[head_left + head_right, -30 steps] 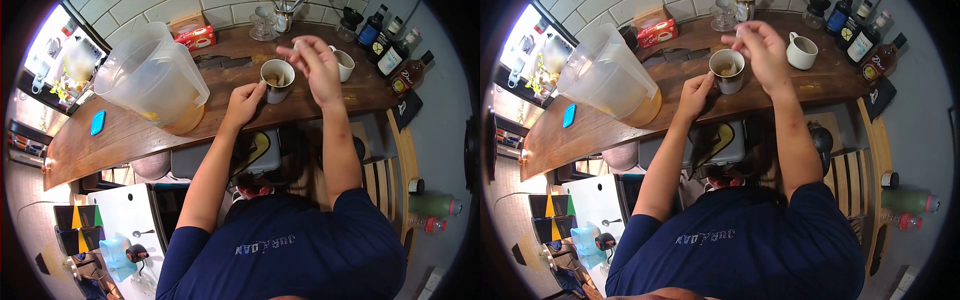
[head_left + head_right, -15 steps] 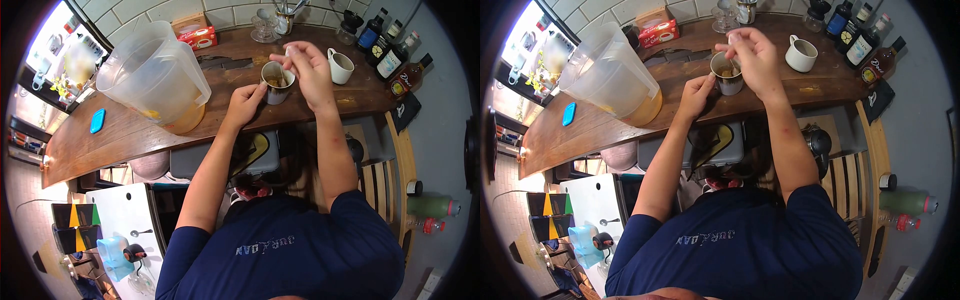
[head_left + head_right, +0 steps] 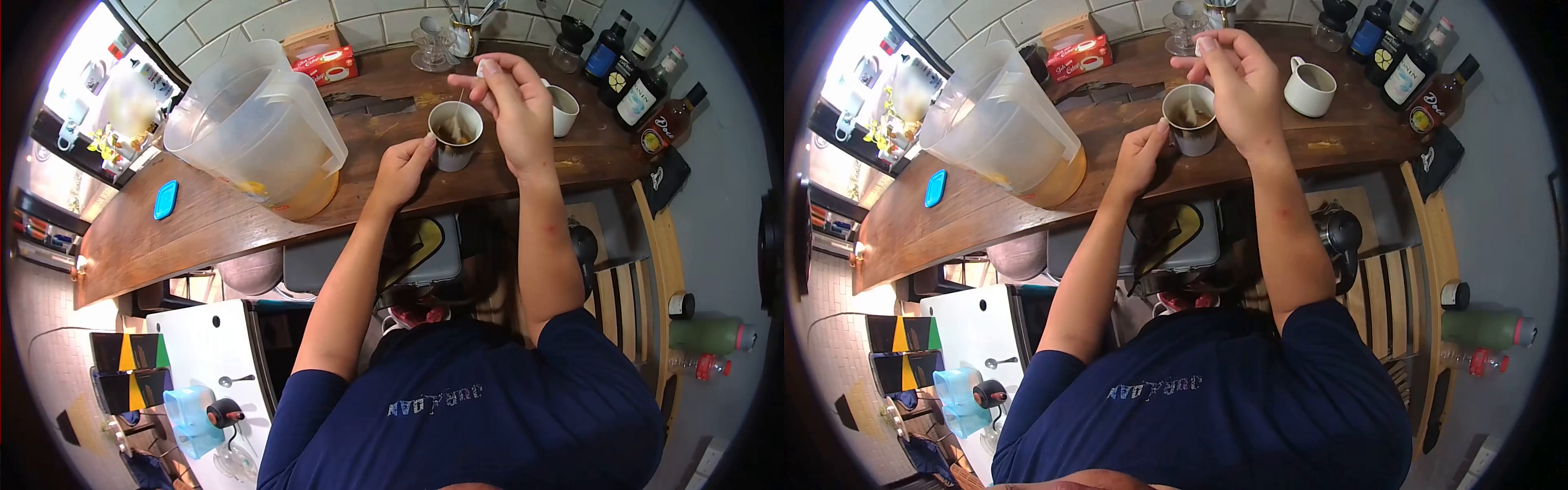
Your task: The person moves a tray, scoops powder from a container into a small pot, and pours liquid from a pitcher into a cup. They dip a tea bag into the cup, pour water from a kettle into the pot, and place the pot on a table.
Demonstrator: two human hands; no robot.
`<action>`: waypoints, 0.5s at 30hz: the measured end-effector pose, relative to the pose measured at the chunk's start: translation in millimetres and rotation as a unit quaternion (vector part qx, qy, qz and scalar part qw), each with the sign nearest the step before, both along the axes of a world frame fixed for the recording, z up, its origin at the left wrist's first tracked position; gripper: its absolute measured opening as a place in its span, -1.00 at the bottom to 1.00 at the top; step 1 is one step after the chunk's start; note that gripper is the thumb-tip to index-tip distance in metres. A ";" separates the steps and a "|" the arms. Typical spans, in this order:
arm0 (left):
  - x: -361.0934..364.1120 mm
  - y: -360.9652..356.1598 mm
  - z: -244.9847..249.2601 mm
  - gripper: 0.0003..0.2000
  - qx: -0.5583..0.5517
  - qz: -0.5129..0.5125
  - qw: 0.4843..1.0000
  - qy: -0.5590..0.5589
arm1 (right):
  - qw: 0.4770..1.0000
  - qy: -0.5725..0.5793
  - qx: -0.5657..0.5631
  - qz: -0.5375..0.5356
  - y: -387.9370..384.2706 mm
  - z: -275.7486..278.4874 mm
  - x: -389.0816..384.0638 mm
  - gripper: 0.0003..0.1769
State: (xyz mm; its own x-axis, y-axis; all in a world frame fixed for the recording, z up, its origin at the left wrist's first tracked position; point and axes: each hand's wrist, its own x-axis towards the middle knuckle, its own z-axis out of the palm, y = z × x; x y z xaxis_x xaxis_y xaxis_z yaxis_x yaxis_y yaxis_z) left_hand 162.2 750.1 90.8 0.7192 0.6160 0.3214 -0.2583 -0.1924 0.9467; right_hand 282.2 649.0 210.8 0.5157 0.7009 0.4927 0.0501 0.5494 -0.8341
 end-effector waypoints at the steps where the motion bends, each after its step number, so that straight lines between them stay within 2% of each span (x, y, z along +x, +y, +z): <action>1: 0.0 -0.2 0.4 -0.59 0.003 0.000 1.000 -0.007 | 0.999 -0.010 0.033 -0.004 -1.0 2.4 -0.3 -0.80; 3: -1.1 -0.4 1.4 -0.59 -0.001 0.000 1.000 0.002 | 1.000 -0.002 0.024 -0.002 -0.7 -6.3 -0.3 -0.79; 6: -1.3 -2.6 4.8 -0.59 -0.005 0.004 1.000 0.010 | 0.995 -0.001 -0.101 0.010 -1.9 -16.9 -2.0 -0.78; 12: -2.8 -3.4 6.6 -0.59 0.006 0.007 1.000 0.011 | 0.999 0.014 0.030 -0.010 -7.0 6.1 3.7 -0.77; 15: -2.5 -1.5 3.8 -0.60 0.004 0.001 1.000 0.009 | 0.999 0.015 -0.028 -0.011 -6.0 -8.5 4.4 -0.78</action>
